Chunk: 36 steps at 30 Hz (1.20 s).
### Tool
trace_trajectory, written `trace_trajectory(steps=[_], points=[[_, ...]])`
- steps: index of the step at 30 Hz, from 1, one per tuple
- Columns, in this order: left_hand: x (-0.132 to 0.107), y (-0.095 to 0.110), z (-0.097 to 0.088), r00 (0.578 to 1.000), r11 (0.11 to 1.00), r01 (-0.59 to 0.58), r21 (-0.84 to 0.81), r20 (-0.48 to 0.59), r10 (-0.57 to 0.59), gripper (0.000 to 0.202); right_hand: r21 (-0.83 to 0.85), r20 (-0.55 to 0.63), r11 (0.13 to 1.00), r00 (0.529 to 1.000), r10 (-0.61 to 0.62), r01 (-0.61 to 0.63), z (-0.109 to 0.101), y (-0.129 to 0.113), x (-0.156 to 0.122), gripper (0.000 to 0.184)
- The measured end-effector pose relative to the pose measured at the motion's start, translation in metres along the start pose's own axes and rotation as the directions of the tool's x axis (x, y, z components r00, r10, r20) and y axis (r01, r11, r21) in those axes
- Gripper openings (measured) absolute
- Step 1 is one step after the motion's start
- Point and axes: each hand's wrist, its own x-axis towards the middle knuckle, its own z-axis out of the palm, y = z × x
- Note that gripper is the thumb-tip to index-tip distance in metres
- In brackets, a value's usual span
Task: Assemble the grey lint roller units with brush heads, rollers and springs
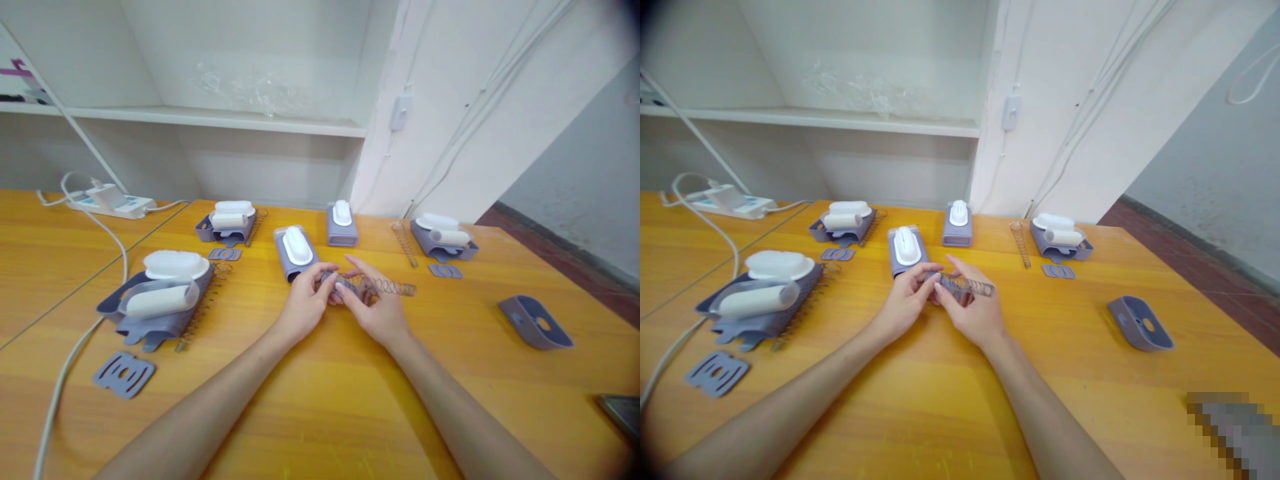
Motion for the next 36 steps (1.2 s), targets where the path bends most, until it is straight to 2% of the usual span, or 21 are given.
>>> trace_trajectory(steps=[2, 4, 8, 12, 16, 20, 28, 36], points=[[0.0003, 0.0005, -0.0007, 1.0, 1.0, -0.01, 0.017, -0.027, 0.011, 0.026, -0.024, 0.047, 0.997, 0.996, -0.079, 0.08, -0.0004, -0.0005, 0.0005, 0.026], [0.0003, 0.001, -0.0014, 0.999, 1.0, -0.013, 0.024, -0.038, 0.013, 0.029, -0.053, 0.031, 0.992, 0.994, -0.109, 0.111, -0.0004, -0.0007, 0.0012, 0.019], [-0.0002, 0.002, -0.0013, 1.0, 1.0, 0.004, -0.008, -0.026, -0.004, 0.034, -0.072, -0.073, 0.997, 0.997, -0.026, 0.021, 0.0003, 0.0007, 0.0013, 0.021], [-0.0005, 0.0006, 0.001, 0.999, 0.999, -0.011, -0.037, -0.046, 0.009, 0.037, -0.066, -0.087, 0.998, 0.996, 0.019, -0.025, 0.0006, 0.0027, 0.0008, 0.021], [-0.0005, -0.003, 0.0024, 0.998, 0.995, -0.018, -0.1, -0.062, 0.012, 0.042, -0.101, -0.143, 0.995, 0.99, 0.009, -0.023, 0.0003, 0.0014, 0.0003, 0.022], [-0.0003, -0.0046, 0.0025, 0.995, 0.998, -0.014, -0.062, -0.095, 0.008, 0.036, -0.133, -0.228, 0.991, 0.973, -0.047, 0.016, 0.001, -0.0016, -0.0002, 0.022], [0.0003, -0.0047, 0.0027, 0.994, 1.0, -0.008, -0.007, -0.108, 0.007, 0.031, -0.2, -0.161, 0.979, 0.984, -0.078, 0.045, 0.0031, -0.0001, 0.001, 0.02], [-0.0007, -0.0036, 0.0017, 0.995, 0.999, -0.025, 0.039, -0.1, 0.029, 0.03, -0.157, -0.141, 0.987, 0.99, 0.008, -0.031, 0.0046, 0.0035, 0.0003, 0.03]])
